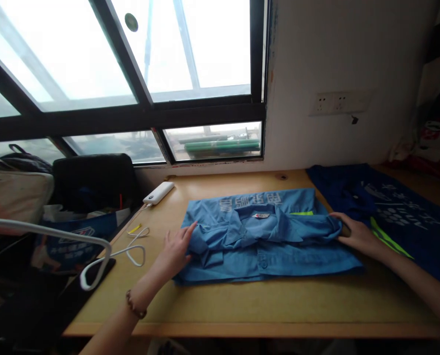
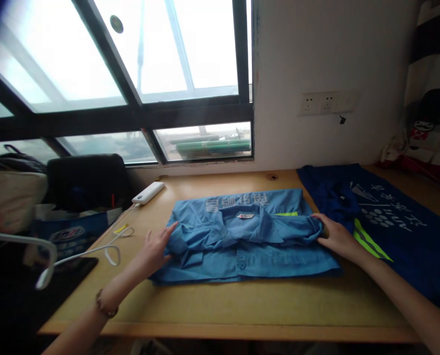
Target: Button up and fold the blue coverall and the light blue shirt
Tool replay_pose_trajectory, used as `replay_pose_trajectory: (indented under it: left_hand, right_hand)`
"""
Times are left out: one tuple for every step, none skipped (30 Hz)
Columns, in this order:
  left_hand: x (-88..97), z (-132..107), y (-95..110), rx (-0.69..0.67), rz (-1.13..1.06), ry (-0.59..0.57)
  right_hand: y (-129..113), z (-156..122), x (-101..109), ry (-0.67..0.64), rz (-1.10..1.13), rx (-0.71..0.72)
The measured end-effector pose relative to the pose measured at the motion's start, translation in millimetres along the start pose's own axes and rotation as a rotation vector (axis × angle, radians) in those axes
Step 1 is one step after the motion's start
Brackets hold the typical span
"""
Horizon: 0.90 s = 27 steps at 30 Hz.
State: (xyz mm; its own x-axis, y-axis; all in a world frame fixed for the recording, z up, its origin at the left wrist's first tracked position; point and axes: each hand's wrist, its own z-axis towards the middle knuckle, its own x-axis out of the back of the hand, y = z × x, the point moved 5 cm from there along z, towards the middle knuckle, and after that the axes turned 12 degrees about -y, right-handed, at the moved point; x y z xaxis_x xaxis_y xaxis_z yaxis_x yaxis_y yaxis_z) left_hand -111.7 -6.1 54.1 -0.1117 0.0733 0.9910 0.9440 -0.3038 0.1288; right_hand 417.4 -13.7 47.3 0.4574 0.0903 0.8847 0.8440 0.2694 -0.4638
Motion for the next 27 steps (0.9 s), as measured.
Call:
replay_pose_trajectory:
  left_hand:
    - [4.0, 0, 12, -0.037, 0.101, 0.02]
    - [6.9, 0, 24, -0.084, 0.18, 0.024]
    - [8.3, 1, 36, -0.131, 0.234, 0.013]
    - [8.4, 4, 47, -0.169, 0.266, -0.009]
    - [8.0, 6, 55, -0.193, 0.283, -0.034]
    - [7.5, 10, 60, -0.201, 0.293, -0.056]
    - [7.4, 13, 64, -0.2, 0.302, -0.073]
    - [8.2, 15, 66, -0.194, 0.315, -0.082]
    - [10.2, 17, 66, -0.185, 0.331, -0.08]
    - [13.5, 17, 64, -0.177, 0.35, -0.065]
    - [17.7, 16, 62, -0.169, 0.369, -0.04]
    - [22.2, 13, 58, -0.159, 0.385, -0.008]
    - [25.9, 8, 53, -0.149, 0.395, 0.024]
    - [27.7, 2, 48, -0.143, 0.398, 0.047]
    - [27.1, -4, 43, -0.142, 0.393, 0.056]
    - [23.6, -11, 37, -0.146, 0.381, 0.051]
    - [18.0, -17, 32, -0.151, 0.36, 0.037]
    - [10.7, -24, 27, -0.153, 0.33, 0.018]
    - [2.9, -29, 22, -0.153, 0.291, 0.002]
    - [-4.2, -34, 18, -0.147, 0.246, 0.002]
    - [-9.8, -39, 14, -0.14, 0.198, 0.022]
    - [-13.4, -43, 11, -0.129, 0.152, 0.066]
    - [-15.2, -47, 7, -0.11, 0.111, 0.126]
    - [-15.8, -51, 2, -0.082, 0.077, 0.194]
    - [-16.0, -56, -3, -0.049, 0.048, 0.259]
    - [-16.7, -60, -9, -0.013, 0.021, 0.305]
    - [-18.2, -63, -16, 0.023, -0.007, 0.331]
  right_hand:
    - [-9, 1, 3, 0.011, -0.113, 0.058]
    - [-18, 3, 3, 0.011, -0.218, 0.118]
    - [-26, 5, 1, 0.001, -0.313, 0.171]
    - [-33, 8, -2, -0.015, -0.397, 0.211]
    - [-39, 11, -7, -0.03, -0.468, 0.235]
    - [-43, 15, -12, -0.042, -0.525, 0.246]
    - [-47, 18, -16, -0.054, -0.567, 0.247]
    - [-49, 20, -20, -0.068, -0.592, 0.239]
    - [-50, 21, -21, -0.077, -0.604, 0.227]
    - [-52, 21, -21, -0.076, -0.603, 0.211]
    - [-53, 19, -19, -0.067, -0.594, 0.196]
    - [-54, 16, -15, -0.046, -0.579, 0.177]
    - [-55, 10, -11, -0.023, -0.561, 0.158]
    - [-55, 4, -8, -0.008, -0.541, 0.145]
    - [-56, -4, -8, -0.008, -0.522, 0.137]
    - [-56, -11, -10, -0.028, -0.504, 0.135]
    - [-55, -19, -16, -0.062, -0.489, 0.141]
    - [-54, -26, -23, -0.102, -0.479, 0.151]
    - [-52, -32, -31, -0.134, -0.474, 0.162]
    - [-50, -36, -38, -0.15, -0.472, 0.168]
    - [-48, -39, -44, -0.154, -0.473, 0.175]
    - [-46, -41, -48, -0.152, -0.475, 0.186]
    - [-45, -43, -49, -0.143, -0.484, 0.201]
    - [-44, -43, -47, -0.126, -0.503, 0.214]
    - [-44, -44, -42, -0.101, -0.535, 0.221]
    - [-43, -44, -36, -0.064, -0.58, 0.218]
    - [-42, -44, -29, -0.017, -0.632, 0.197]
